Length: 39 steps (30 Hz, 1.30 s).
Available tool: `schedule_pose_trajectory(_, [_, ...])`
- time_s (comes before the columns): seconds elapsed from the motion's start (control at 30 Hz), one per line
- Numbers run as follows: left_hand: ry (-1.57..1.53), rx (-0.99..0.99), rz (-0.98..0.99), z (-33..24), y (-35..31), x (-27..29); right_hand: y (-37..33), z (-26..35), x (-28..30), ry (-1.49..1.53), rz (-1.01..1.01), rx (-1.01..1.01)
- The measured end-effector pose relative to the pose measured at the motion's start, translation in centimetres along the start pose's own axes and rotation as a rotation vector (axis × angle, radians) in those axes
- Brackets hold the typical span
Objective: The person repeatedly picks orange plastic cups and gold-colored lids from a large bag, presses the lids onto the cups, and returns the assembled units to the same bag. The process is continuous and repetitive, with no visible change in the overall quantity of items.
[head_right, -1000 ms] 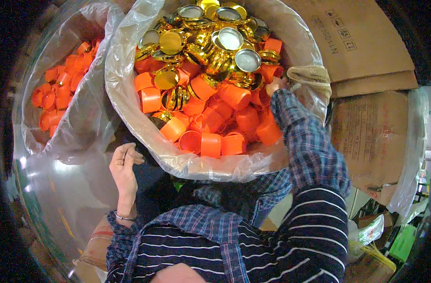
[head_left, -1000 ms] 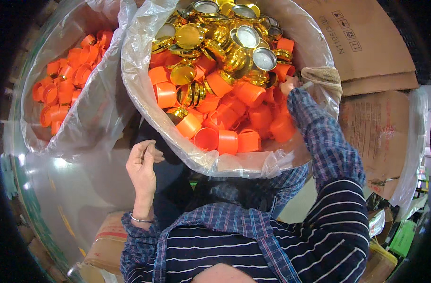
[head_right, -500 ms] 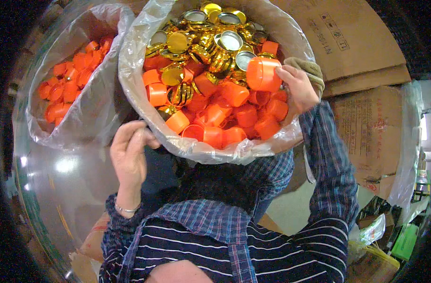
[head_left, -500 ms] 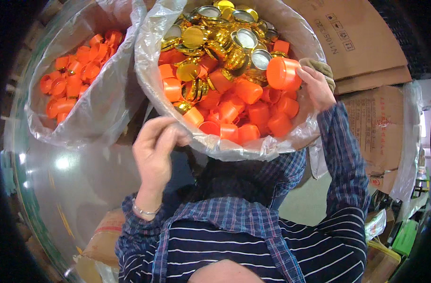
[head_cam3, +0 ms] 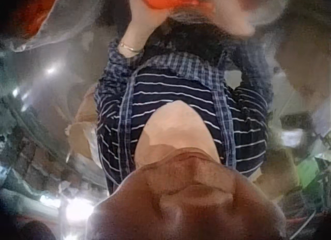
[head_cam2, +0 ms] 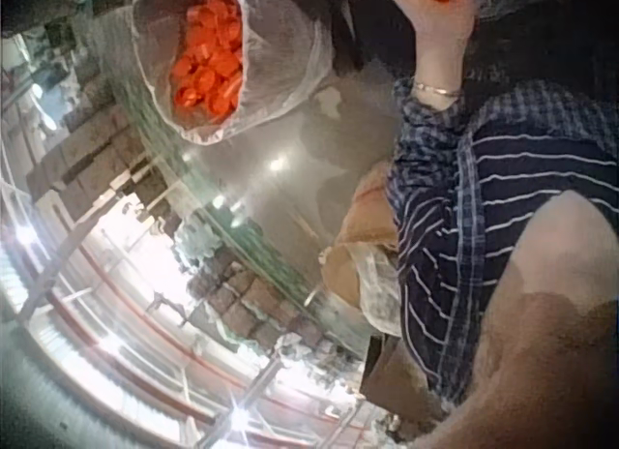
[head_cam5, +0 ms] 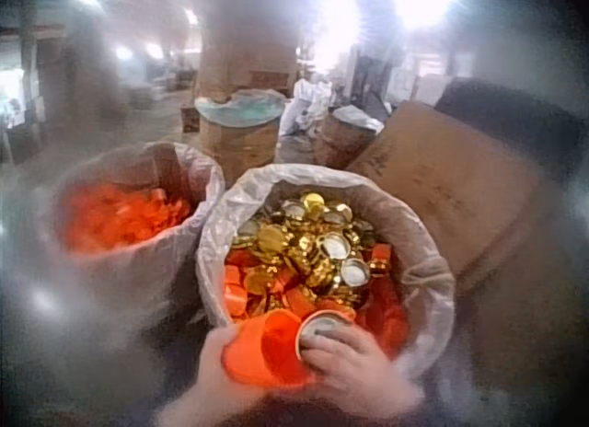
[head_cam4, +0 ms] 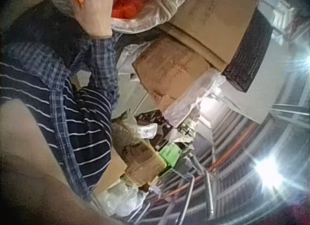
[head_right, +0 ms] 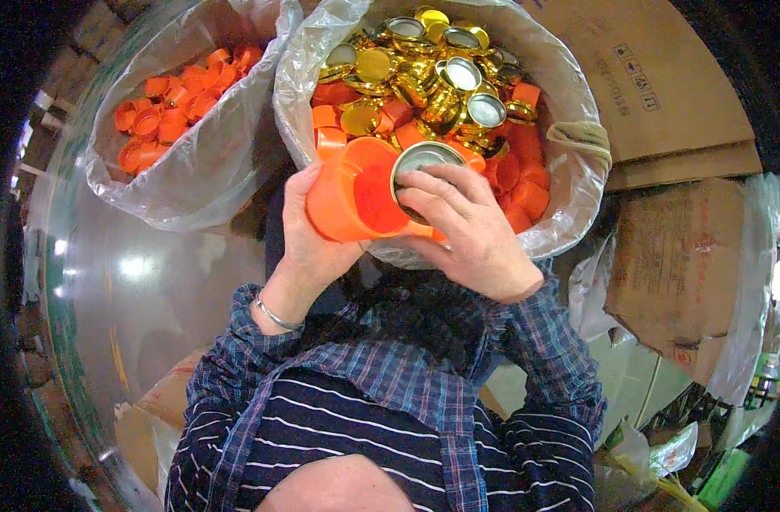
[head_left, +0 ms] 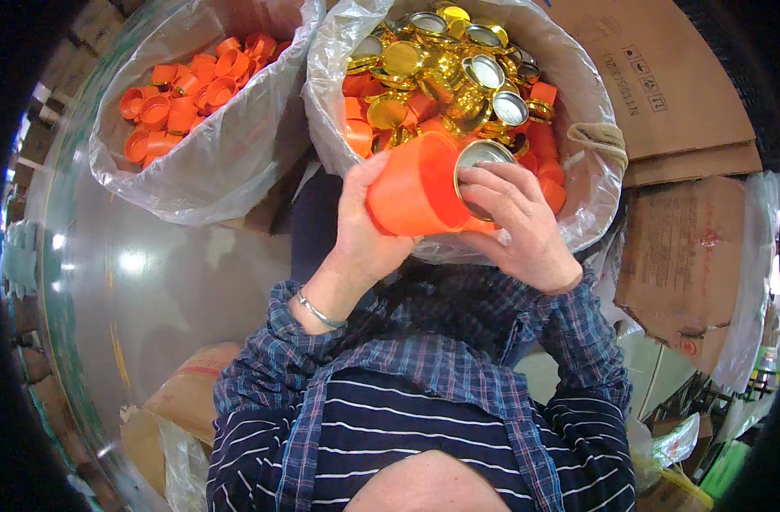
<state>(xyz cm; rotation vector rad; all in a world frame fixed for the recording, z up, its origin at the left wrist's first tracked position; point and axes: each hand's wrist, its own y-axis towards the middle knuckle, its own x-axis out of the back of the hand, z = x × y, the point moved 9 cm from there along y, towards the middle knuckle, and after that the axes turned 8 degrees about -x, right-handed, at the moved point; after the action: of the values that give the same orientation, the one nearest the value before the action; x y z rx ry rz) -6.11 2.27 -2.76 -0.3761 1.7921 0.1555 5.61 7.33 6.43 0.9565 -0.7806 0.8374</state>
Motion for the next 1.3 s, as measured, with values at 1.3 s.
schedule_pose_trajectory(1.3, [0.492,-0.334,-0.047,-0.1,-2.1,-1.8,-1.4,-0.6,-2.8,0.576,-0.499,-0.442])
